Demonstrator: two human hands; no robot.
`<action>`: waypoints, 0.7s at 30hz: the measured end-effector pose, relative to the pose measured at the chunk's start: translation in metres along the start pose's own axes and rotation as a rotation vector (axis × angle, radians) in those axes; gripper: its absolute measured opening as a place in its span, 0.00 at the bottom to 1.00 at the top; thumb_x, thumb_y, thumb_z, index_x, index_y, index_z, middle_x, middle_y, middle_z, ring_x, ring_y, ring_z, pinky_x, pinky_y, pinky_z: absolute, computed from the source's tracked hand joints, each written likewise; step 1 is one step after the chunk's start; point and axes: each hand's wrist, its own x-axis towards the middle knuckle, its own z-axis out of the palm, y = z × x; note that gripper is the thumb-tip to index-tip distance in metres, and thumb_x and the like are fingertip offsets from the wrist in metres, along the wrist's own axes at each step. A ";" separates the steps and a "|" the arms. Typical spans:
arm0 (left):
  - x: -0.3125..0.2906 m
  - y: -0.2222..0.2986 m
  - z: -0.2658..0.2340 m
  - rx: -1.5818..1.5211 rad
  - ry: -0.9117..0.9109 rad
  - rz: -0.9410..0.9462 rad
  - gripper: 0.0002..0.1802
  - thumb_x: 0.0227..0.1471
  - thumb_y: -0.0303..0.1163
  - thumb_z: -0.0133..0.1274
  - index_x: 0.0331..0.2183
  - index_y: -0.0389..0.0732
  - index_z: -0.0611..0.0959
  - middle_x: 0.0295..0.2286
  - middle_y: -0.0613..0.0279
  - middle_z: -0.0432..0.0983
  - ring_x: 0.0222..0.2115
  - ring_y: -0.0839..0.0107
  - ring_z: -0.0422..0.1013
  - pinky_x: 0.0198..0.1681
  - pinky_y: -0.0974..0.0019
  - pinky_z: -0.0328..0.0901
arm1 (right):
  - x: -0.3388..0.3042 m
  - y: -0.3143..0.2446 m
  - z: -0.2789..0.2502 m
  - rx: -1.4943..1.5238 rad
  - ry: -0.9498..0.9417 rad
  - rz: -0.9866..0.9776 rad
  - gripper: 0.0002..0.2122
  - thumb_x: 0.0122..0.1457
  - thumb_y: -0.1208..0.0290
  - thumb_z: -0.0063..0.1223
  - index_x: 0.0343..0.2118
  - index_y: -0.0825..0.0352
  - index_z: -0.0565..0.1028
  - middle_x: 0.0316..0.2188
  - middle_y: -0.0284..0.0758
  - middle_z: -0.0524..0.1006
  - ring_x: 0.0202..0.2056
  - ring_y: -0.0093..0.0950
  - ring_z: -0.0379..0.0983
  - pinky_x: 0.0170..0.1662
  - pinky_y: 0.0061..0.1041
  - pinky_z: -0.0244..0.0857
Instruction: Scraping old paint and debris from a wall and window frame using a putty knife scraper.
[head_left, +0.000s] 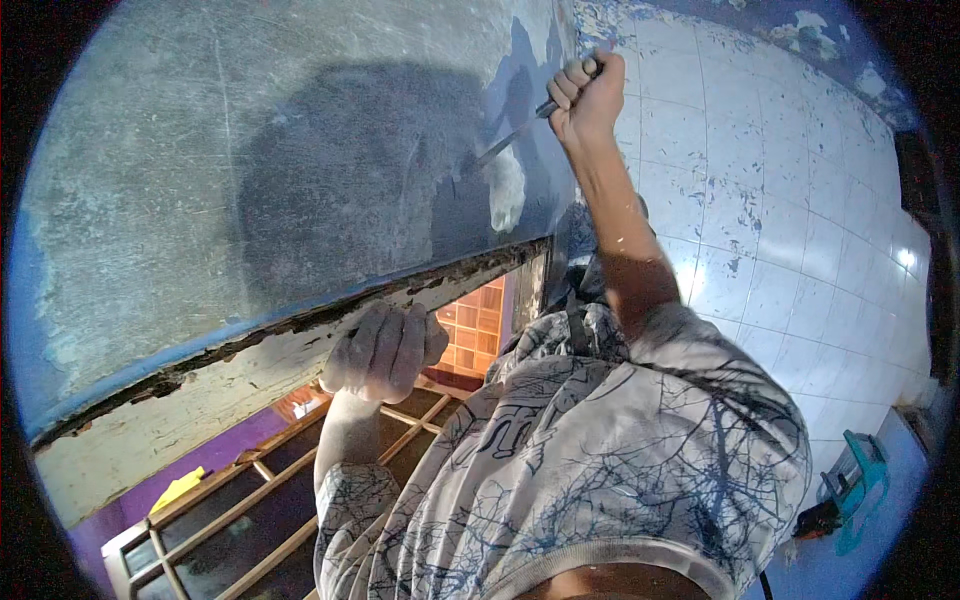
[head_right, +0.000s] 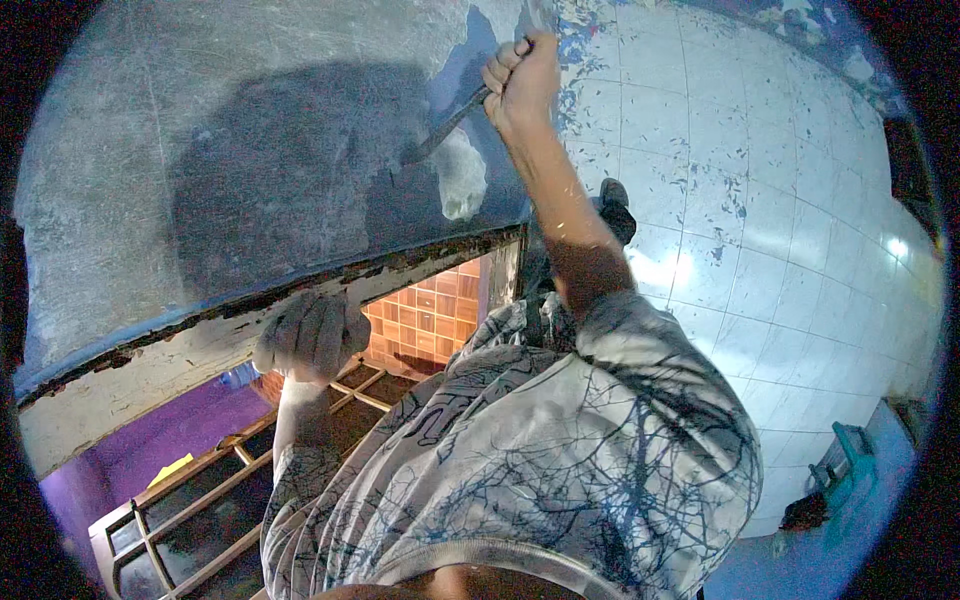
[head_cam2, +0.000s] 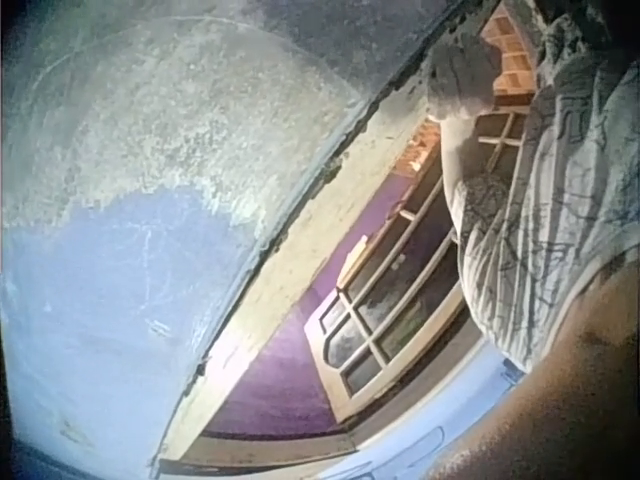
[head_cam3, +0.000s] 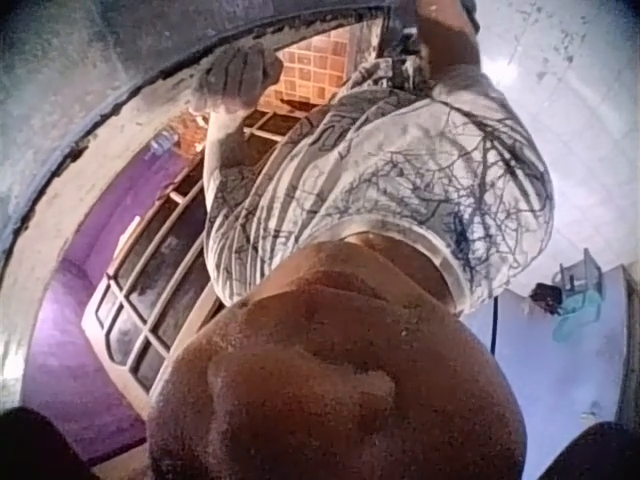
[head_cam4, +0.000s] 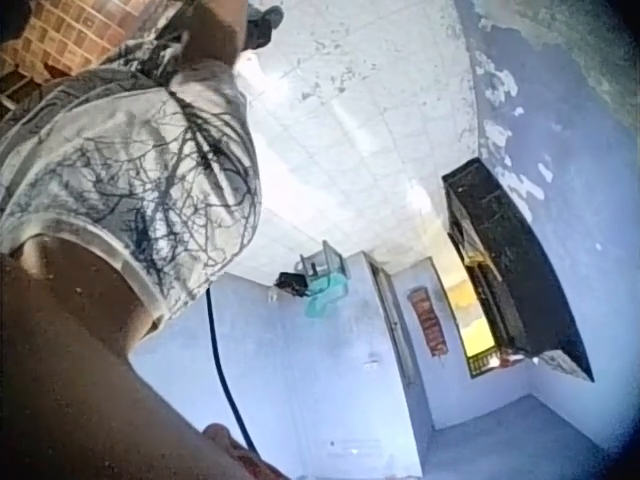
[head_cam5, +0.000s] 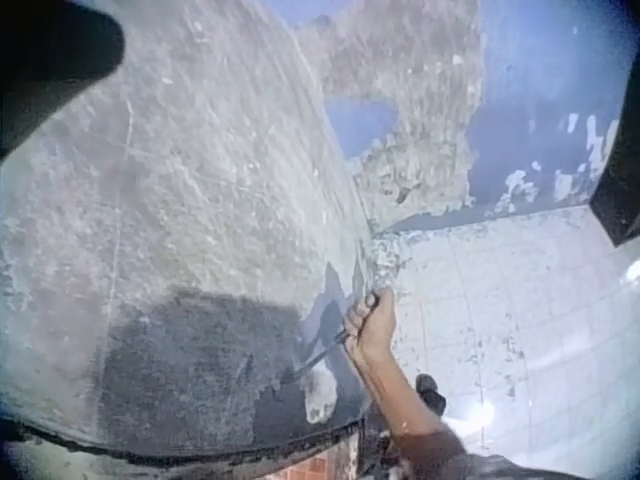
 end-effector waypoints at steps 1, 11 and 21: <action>0.000 0.000 0.000 0.017 0.014 -0.001 0.06 0.37 0.36 0.49 0.15 0.50 0.76 0.13 0.77 0.71 0.21 0.82 0.71 0.22 0.81 0.58 | 0.001 -0.006 0.006 -0.015 -0.052 0.062 0.12 0.52 0.66 0.38 0.14 0.59 0.56 0.08 0.24 0.51 0.08 0.18 0.42 0.11 0.18 0.39; 0.007 0.003 0.001 0.061 0.043 -0.014 0.07 0.38 0.36 0.49 0.14 0.49 0.78 0.13 0.77 0.72 0.21 0.82 0.71 0.22 0.81 0.60 | -0.012 -0.011 0.017 0.032 -0.098 0.017 0.11 0.51 0.64 0.38 0.16 0.59 0.57 0.07 0.24 0.51 0.08 0.18 0.43 0.11 0.18 0.40; 0.004 0.000 0.001 -0.063 0.021 -0.010 0.08 0.38 0.35 0.50 0.14 0.47 0.79 0.13 0.74 0.73 0.19 0.79 0.71 0.21 0.81 0.63 | -0.007 -0.006 0.013 -0.111 -0.049 0.093 0.13 0.53 0.64 0.37 0.16 0.60 0.55 0.08 0.26 0.52 0.10 0.19 0.44 0.12 0.20 0.41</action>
